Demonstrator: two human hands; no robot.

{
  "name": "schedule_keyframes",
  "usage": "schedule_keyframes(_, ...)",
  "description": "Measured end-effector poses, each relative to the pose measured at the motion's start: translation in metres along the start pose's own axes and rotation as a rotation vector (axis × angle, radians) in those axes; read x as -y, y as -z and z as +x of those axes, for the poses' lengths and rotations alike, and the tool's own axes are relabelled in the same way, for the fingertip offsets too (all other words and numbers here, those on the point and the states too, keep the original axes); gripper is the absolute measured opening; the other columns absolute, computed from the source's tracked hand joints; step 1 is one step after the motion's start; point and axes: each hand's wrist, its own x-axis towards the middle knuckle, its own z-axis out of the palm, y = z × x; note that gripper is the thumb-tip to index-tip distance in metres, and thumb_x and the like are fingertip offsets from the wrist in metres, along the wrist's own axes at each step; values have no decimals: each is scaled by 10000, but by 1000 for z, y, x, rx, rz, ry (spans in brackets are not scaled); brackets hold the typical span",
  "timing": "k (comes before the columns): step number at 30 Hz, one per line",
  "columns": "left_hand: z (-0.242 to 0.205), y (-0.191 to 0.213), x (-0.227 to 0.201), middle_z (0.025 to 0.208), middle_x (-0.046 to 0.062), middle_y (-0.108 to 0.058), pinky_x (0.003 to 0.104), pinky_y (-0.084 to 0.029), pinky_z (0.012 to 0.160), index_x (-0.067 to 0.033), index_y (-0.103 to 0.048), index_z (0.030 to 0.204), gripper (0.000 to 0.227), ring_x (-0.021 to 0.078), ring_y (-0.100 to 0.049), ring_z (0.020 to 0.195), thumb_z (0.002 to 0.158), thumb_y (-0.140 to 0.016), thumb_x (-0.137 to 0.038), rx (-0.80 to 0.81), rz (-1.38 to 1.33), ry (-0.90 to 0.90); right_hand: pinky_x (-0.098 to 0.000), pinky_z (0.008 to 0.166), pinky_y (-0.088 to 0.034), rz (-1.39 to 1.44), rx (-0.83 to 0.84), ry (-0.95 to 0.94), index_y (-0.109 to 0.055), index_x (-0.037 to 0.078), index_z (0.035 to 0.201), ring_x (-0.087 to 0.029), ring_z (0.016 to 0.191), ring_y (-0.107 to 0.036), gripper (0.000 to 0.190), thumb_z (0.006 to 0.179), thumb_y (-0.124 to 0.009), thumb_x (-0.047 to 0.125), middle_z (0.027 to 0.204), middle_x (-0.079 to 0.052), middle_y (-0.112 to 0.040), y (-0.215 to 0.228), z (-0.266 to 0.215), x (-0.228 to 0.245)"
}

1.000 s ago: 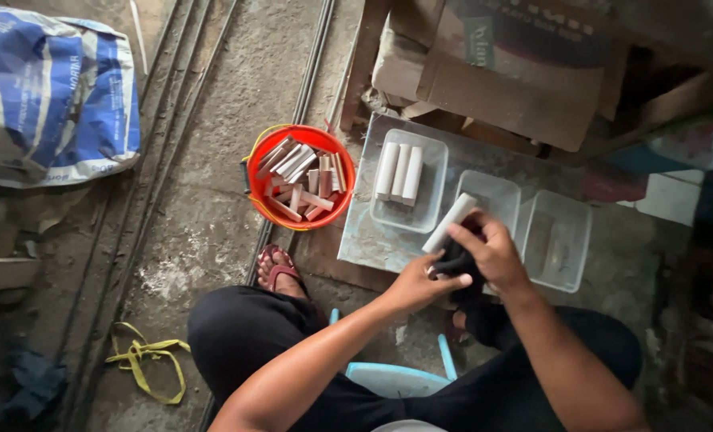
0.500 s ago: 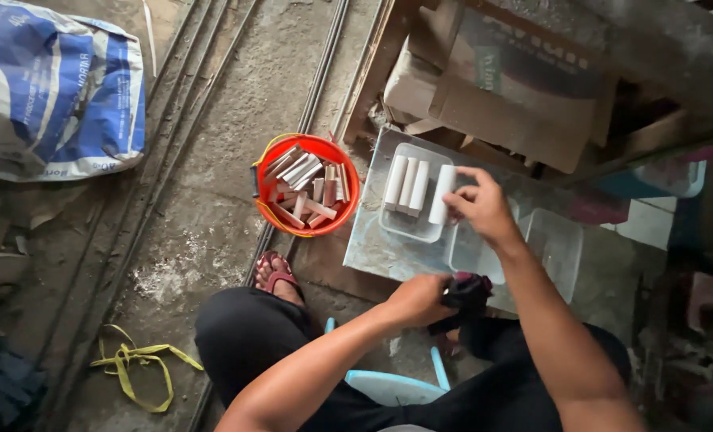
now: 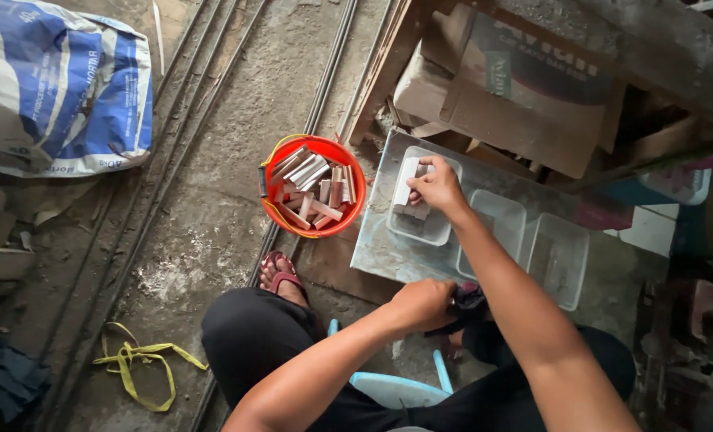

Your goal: Cleaning white cylindrical rollers with a cloth and sorting them into different plastic containers.

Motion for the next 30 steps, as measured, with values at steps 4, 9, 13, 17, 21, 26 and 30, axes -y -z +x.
schedule_keyframes(4,-3,6,-2,929,187,-743,567,-610,766,-62,-644,1108,375,410,-737,938,849,-654,-334,8,25,-12,-356,522,-676,-69,-2,7,-427,-51,1391,-279,545,-745,587,904,-742,42,814,-233,-745,1,0,7)
schedule_keyframes(9,1,-2,3,927,212,-743,570,-613,765,-30,-651,1114,365,416,-742,921,893,-614,-319,28,127,-33,-323,554,-660,-202,-23,-15,-470,-73,1397,-248,564,-748,588,879,-722,45,833,-227,-757,-5,-12,26)
schedule_keyframes(13,1,2,0,915,202,-747,563,-613,753,-38,-662,1093,354,413,-744,908,880,-616,-317,44,122,-10,-351,563,-663,-196,-23,0,-458,-111,1409,-274,577,-748,599,883,-709,25,833,-262,-745,-8,-15,30)
schedule_keyframes(17,-8,17,-11,910,186,-751,550,-617,740,-43,-670,1085,364,396,-750,901,853,-644,-322,46,158,-4,-349,534,-656,-303,-85,44,-522,-68,1390,-264,556,-739,599,850,-754,47,838,-240,-742,-7,-18,34)
schedule_keyframes(21,-4,13,-3,920,195,-750,561,-612,763,-57,-680,1124,395,413,-747,921,856,-634,-343,59,148,-13,-352,477,-626,-237,-118,160,-534,-60,1310,-276,490,-704,488,872,-731,24,687,-218,-696,-4,-38,50)
schedule_keyframes(26,-13,41,-13,954,243,-742,596,-598,809,-25,-673,1138,431,456,-726,974,820,-675,-315,40,-17,-10,-341,420,-598,-127,-81,233,-629,20,1194,-240,469,-678,246,959,-676,72,689,-170,-688,31,-83,59)
schedule_keyframes(30,-14,62,-16,995,331,-699,690,-530,838,7,-649,1136,487,546,-657,1040,808,-699,-349,-97,-297,1,-403,589,-644,-48,-14,265,-708,-21,1143,-273,594,-725,185,995,-621,48,756,-224,-719,59,-137,61)
